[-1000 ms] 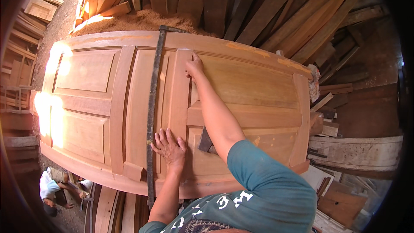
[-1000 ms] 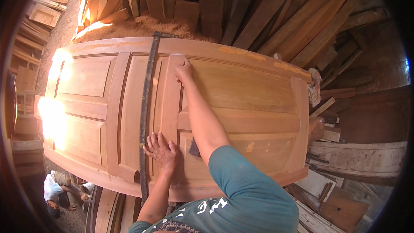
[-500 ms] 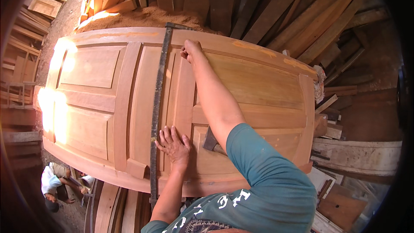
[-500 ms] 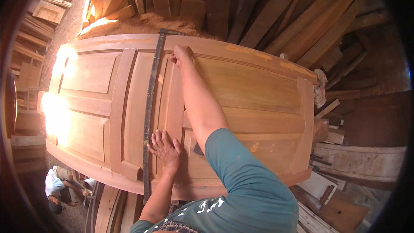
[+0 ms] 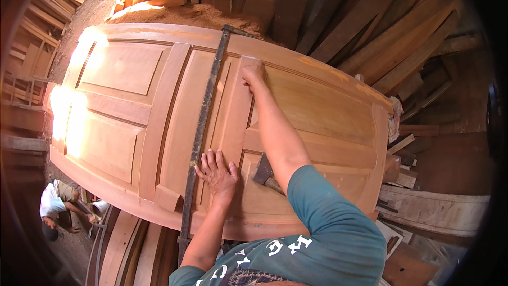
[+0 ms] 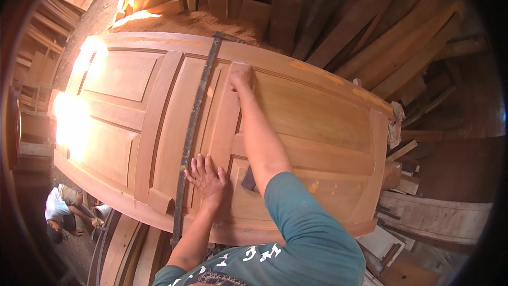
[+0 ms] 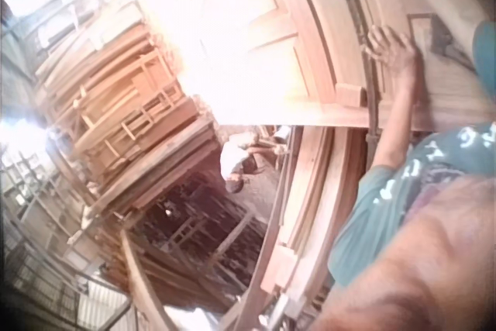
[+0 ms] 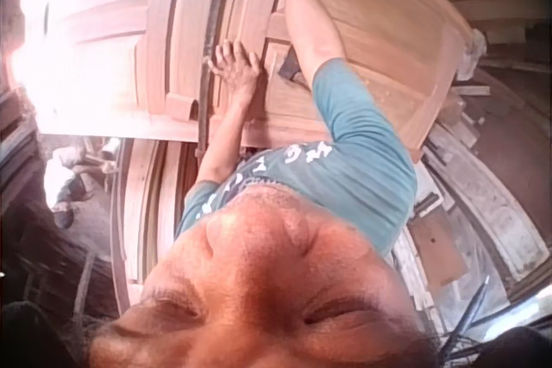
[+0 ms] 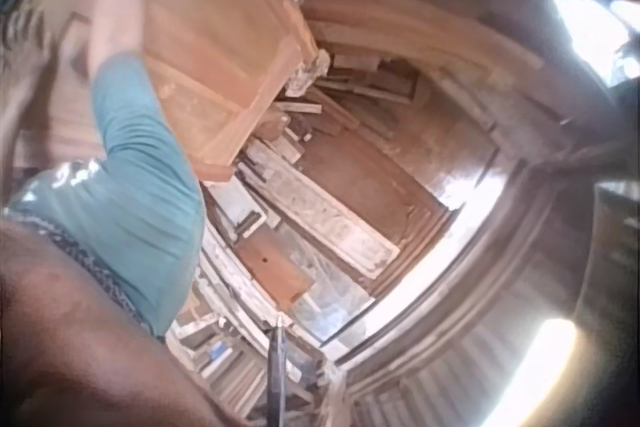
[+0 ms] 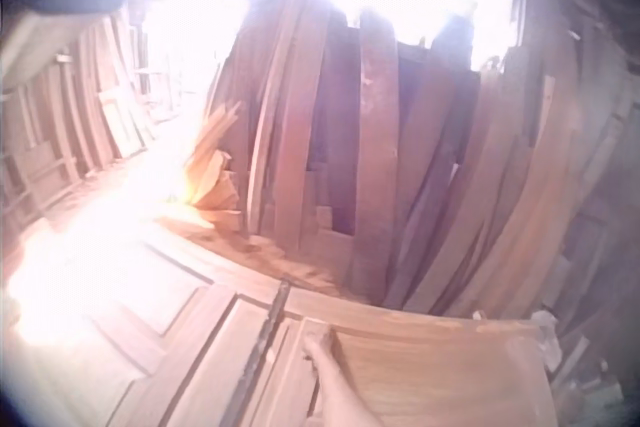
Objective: The person assembles a wooden door by applying clamps to secure panels and frame pieces, using an axe to tap wooden blocks against the door edge, and then retrieves a power drill from a green metal cabinet.
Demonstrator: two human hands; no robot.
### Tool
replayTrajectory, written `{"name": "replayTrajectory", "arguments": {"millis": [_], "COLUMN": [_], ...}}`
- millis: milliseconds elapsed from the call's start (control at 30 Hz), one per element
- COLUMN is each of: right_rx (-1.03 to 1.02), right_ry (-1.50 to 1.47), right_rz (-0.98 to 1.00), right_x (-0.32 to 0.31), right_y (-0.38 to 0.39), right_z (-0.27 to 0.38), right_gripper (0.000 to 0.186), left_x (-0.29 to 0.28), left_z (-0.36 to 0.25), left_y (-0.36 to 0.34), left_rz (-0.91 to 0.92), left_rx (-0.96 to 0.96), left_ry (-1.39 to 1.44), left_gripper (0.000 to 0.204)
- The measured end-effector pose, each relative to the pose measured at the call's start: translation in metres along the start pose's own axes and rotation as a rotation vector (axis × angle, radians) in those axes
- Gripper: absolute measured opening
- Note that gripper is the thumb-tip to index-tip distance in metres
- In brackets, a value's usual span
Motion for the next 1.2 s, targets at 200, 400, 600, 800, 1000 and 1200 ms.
{"name": "replayTrajectory", "arguments": {"millis": [200,400,600,800,1000,1200], "right_rx": [-0.463,-0.272,-0.426,-0.552,-0.758,-0.607], "right_ry": [0.721,0.974,1.292,1.152,0.75,0.596], "right_rz": [0.024,0.021,0.17,0.314,0.375,0.501], "right_x": [0.007,0.008,0.016,-0.007,-0.053,-0.156], "right_y": [0.007,-0.02,0.018,0.077,0.216,0.325], "right_z": [0.005,-0.002,0.001,-0.02,-0.074,-0.145], "right_gripper": [0.052,0.049,0.052,0.043,0.038,0.036], "left_x": [-0.002,-0.01,-0.005,-0.006,-0.017,-0.124], "left_z": [0.001,0.004,0.016,0.012,0.033,0.143], "left_y": [-0.002,-0.001,0.006,0.012,0.032,0.171], "left_rz": [0.0,-0.004,-0.022,-0.104,-0.266,-0.365], "left_rx": [-0.015,-0.024,-0.054,-0.029,0.026,-0.177], "left_ry": [0.067,0.126,0.132,0.114,0.23,0.453], "left_gripper": [0.063,0.062,0.063,0.063,0.062,0.053]}}
Point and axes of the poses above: each hand's wrist, its own y-axis away from the middle knuckle, its own x-axis out of the palm, z = x × y, the point moved 5 cm from there along -y, towards the middle knuckle, and after that the axes turned 11 degrees about -y, right-handed, at the moved point
